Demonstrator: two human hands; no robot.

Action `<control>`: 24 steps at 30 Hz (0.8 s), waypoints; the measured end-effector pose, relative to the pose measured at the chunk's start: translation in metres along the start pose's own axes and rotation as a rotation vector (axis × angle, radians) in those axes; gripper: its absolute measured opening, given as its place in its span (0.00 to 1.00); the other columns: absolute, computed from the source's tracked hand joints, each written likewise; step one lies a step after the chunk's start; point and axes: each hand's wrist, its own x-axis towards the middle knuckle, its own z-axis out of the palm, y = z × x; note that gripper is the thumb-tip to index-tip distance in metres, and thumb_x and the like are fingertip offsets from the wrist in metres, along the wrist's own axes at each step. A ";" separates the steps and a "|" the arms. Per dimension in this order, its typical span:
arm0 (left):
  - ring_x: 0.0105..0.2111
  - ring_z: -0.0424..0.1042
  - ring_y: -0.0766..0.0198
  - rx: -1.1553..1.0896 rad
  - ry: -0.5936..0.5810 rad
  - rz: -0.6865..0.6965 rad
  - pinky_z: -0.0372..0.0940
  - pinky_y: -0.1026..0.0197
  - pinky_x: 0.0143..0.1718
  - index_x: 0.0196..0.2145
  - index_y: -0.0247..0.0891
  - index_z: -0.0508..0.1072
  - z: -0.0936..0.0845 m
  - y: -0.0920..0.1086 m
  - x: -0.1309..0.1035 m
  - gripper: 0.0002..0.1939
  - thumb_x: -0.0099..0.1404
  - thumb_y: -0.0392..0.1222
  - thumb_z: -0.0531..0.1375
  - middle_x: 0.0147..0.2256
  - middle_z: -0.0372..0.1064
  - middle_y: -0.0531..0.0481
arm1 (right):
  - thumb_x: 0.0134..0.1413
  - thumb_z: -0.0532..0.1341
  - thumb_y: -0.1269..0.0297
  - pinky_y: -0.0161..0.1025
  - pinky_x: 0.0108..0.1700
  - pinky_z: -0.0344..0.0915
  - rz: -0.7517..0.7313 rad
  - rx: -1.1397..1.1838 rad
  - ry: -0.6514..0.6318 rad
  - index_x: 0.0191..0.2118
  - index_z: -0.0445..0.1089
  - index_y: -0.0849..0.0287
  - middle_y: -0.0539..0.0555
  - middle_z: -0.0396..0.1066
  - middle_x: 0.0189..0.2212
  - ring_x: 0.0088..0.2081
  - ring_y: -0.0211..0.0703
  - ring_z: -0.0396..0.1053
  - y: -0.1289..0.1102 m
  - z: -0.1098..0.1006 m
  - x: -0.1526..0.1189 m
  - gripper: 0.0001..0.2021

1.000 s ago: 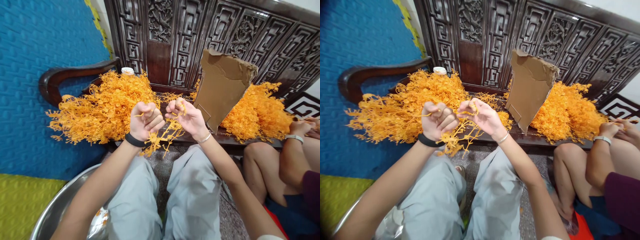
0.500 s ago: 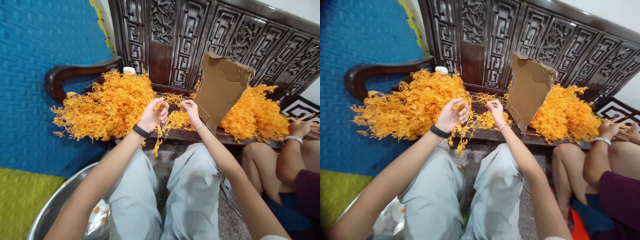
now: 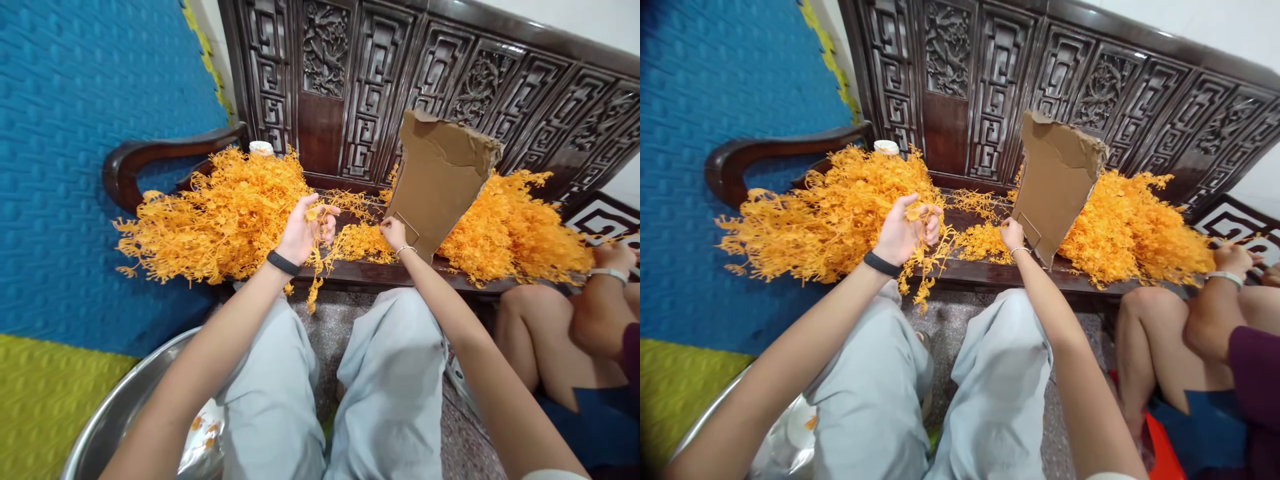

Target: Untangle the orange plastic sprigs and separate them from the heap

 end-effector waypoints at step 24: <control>0.14 0.61 0.67 0.119 -0.026 -0.205 0.56 0.63 0.16 0.25 0.35 0.70 -0.004 -0.010 0.015 0.32 0.60 0.65 0.41 0.17 0.62 0.49 | 0.56 0.57 0.58 0.39 0.44 0.64 -0.684 0.615 -0.148 0.39 0.71 0.59 0.54 0.70 0.39 0.42 0.40 0.67 -0.109 -0.050 -0.081 0.12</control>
